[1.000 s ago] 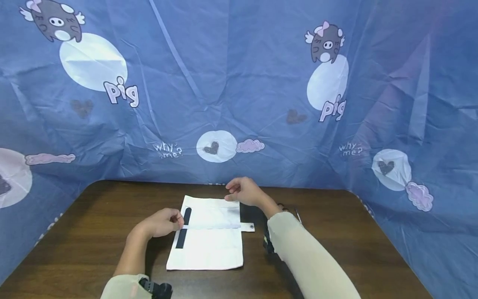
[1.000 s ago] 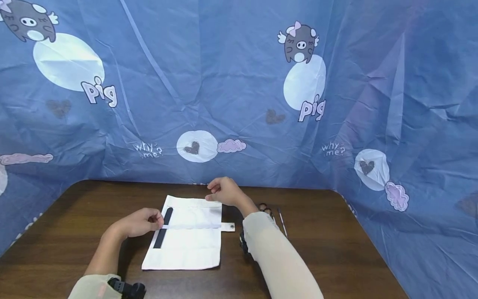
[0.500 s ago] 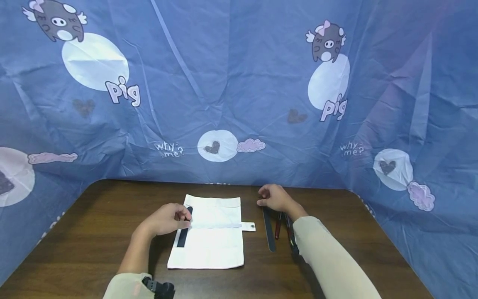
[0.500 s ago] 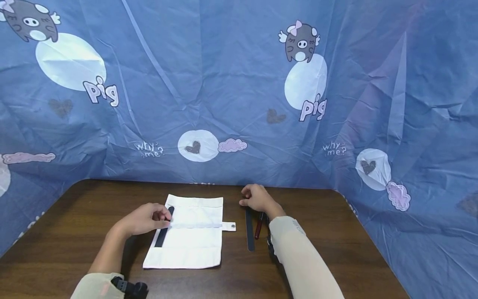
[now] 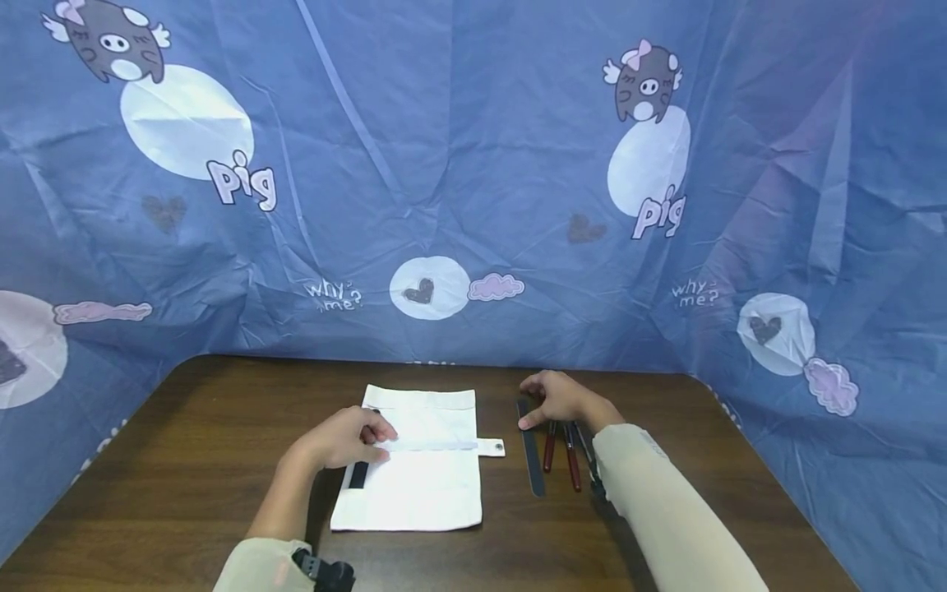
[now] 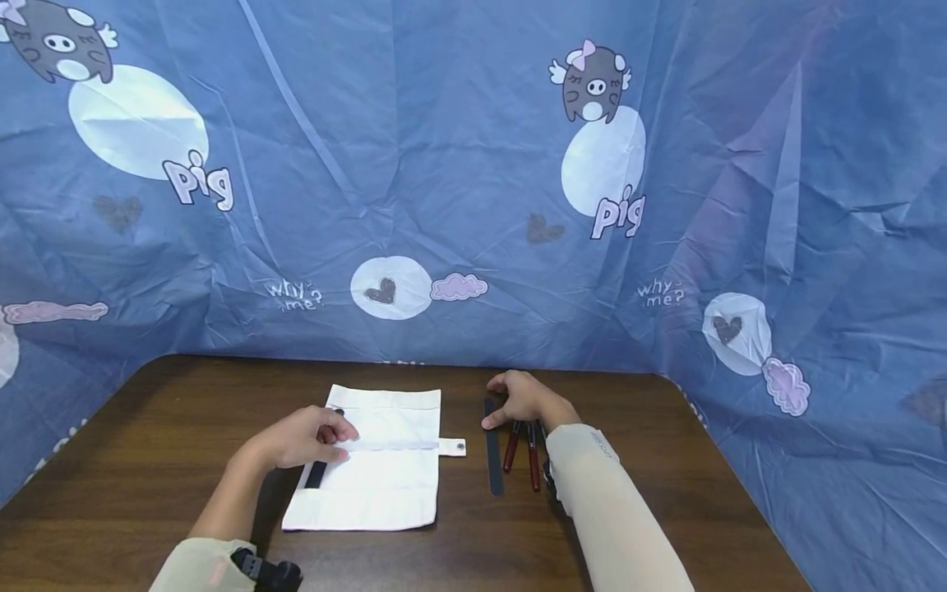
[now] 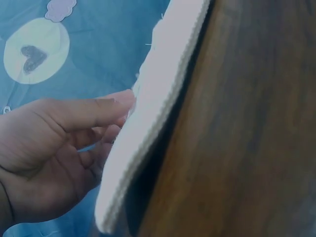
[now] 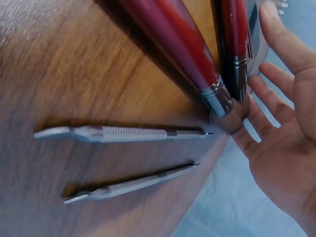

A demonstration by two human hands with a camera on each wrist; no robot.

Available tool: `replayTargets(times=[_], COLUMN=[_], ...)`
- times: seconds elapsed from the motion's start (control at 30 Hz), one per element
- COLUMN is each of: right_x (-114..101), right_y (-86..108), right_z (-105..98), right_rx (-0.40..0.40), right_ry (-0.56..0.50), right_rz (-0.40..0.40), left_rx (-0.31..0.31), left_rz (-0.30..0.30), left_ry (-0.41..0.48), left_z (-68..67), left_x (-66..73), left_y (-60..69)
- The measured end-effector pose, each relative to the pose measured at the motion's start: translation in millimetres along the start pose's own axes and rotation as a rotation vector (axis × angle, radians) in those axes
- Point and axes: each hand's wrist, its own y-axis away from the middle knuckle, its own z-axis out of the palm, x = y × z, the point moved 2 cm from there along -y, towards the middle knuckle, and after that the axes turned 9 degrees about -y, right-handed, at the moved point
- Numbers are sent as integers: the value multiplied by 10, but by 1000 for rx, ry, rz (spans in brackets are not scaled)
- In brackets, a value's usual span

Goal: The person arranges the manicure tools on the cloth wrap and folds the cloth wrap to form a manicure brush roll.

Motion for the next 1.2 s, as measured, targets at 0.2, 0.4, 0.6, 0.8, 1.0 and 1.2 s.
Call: replayTargets(times=[0.2, 0.4, 0.6, 0.8, 1.0, 1.2], right_x=[20, 33, 15, 3, -83, -272], right_y=[7, 12, -2, -23, -54, -115], right_z=[28, 54, 60, 7, -67, -177], right_rx=[-10, -4, -36, -57, -48, 4], right_ry=[32, 25, 26, -122, -458, -829], right_rz=[-1, -13, 50, 93, 28, -29], left_rx=[-11, -14, -10, -10, 1, 17], left_rz=[-45, -52, -52, -56, -43, -32], left_ry=[7, 3, -18, -20, -21, -9], left_z=[27, 47, 62, 72, 65, 52], left_x=[-9, -5, -6, 14, 14, -5], left_y=[0, 10, 0, -13, -3, -4])
